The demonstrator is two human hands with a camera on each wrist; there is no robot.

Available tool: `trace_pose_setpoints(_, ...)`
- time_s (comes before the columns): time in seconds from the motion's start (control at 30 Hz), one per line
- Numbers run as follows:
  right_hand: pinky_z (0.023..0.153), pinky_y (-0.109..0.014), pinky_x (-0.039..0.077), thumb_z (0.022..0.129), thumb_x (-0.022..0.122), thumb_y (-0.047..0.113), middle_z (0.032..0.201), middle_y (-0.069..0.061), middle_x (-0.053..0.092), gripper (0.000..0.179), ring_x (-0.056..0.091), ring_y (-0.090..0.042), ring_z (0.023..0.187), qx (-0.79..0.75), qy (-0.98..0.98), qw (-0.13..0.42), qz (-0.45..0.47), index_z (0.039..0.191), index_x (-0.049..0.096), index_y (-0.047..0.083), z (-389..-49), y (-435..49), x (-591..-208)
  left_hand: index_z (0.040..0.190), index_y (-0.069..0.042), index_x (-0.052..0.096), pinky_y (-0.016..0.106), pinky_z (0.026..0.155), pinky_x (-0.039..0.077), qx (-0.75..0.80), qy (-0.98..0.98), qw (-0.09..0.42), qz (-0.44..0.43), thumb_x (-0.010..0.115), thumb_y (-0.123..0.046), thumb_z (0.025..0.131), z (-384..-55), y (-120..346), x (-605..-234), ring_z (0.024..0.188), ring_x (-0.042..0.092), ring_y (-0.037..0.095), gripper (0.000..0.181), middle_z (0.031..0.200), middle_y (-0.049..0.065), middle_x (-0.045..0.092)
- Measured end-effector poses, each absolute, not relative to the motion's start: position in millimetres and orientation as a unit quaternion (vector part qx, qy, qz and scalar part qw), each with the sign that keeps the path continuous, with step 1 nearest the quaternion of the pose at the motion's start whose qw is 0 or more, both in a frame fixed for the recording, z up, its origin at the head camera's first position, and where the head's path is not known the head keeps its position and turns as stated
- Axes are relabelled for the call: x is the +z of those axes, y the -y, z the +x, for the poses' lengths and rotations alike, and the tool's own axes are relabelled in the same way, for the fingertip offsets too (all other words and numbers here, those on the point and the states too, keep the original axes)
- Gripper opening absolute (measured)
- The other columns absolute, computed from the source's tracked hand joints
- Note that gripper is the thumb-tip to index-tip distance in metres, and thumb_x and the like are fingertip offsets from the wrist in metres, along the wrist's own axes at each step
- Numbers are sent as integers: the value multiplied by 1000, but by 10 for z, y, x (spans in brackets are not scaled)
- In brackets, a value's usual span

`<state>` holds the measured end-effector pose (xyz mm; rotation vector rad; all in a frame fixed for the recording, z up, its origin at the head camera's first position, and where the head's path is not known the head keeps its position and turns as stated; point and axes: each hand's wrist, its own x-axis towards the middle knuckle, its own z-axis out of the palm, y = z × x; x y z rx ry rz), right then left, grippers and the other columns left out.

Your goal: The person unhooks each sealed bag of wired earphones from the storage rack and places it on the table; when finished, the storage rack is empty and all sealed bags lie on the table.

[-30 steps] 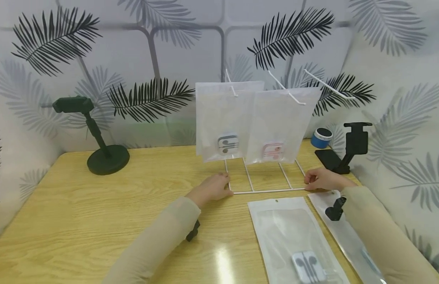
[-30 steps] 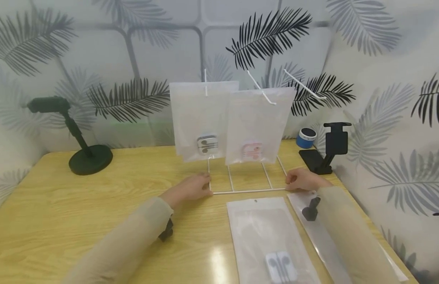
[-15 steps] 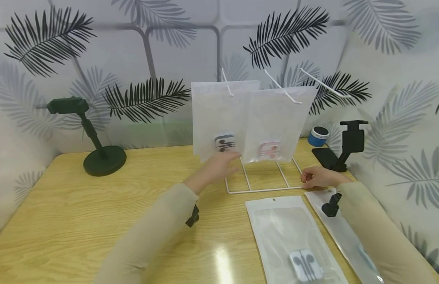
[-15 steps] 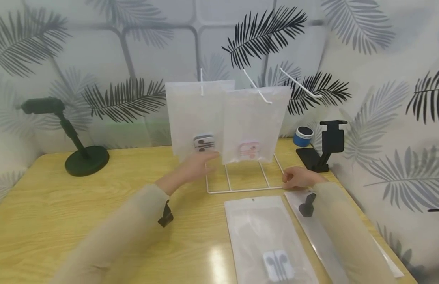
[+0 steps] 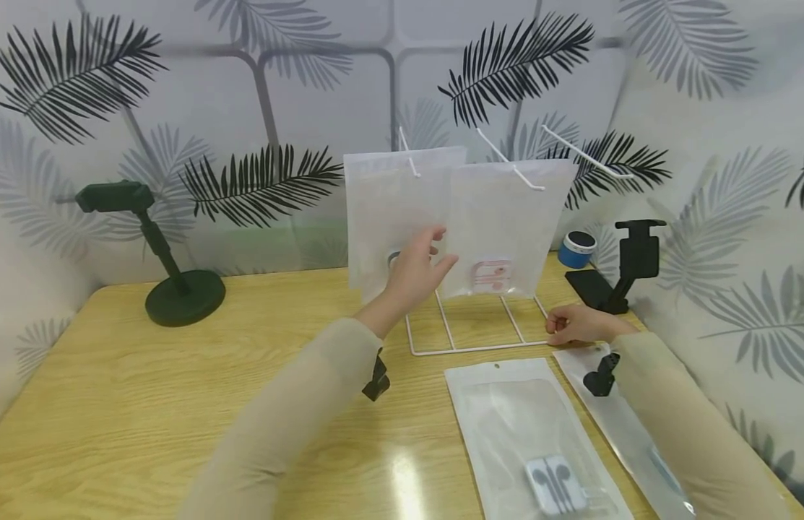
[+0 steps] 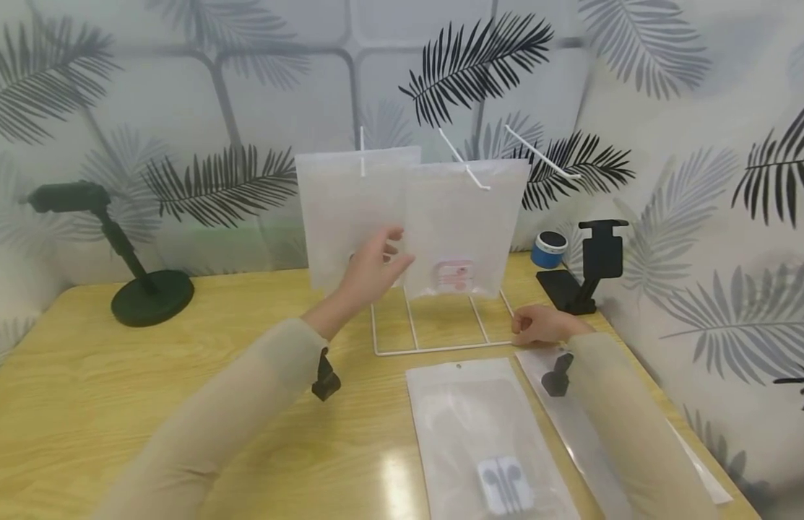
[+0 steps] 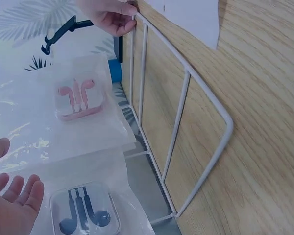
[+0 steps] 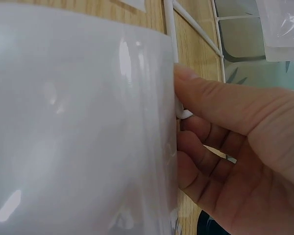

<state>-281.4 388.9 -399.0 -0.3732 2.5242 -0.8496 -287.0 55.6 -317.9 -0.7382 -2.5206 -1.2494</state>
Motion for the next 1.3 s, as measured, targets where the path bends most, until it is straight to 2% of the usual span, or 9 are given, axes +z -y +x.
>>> trace_pose_setpoints(0.13,54,-24,34,83,69,16,72,-1,44,23,43,-15,64,-303,-919,223,-114,88,52,2,-2785,-3843,-3971,127,-3,48,28,81,46,-476,835,123,-246,59,-19,91,-2870,-590,-3157,98,54,19,40,115,9,54)
trace_pose_setpoints(0.27,53,-23,34,84,67,10,71,-1,44,20,42,-14,62,-302,-920,221,-117,88,51,0,-2743,-3802,-3934,115,0,55,24,79,46,-498,817,133,-258,59,-15,91,-2880,-600,-3157,91,56,18,28,102,9,59)
trace_pose_setpoints(0.53,54,-23,34,84,66,8,71,-1,43,18,42,-15,64,-299,-921,216,-123,87,51,-1,-2746,-3807,-3948,106,-5,63,23,73,48,-486,828,132,-246,62,-22,90,-2904,-654,-3143,86,59,14,24,97,4,64)
trace_pose_setpoints(0.63,55,-24,34,84,66,8,71,-1,43,18,42,-15,64,-300,-921,217,-124,87,51,-1,-2748,-3810,-3948,111,-8,63,24,74,48,-497,825,121,-241,61,-23,90,-2913,-689,-3126,87,60,14,26,101,4,65)
trace_pose_setpoints(0.83,54,-24,35,84,67,9,70,-1,43,18,43,-15,63,-296,-922,220,-115,87,52,1,-2771,-3816,-3952,129,-6,53,23,85,47,-545,800,79,-237,55,-16,94,-2965,-743,-3119,107,56,18,36,122,10,58)
trace_pose_setpoints(1.07,54,-24,35,84,67,11,70,-1,44,19,43,-14,63,-295,-923,220,-110,87,52,1,-2777,-3814,-3953,135,-2,44,24,90,44,-551,803,63,-221,52,-13,95,-2985,-763,-3123,116,50,22,42,134,14,46)
trace_pose_setpoints(1.3,54,-23,35,84,67,9,70,-1,43,18,43,-15,64,-298,-923,217,-113,87,51,0,-2761,-3816,-3954,135,-3,44,23,87,45,-566,794,45,-219,51,-15,96,-2944,-751,-3091,115,51,21,42,134,13,47)
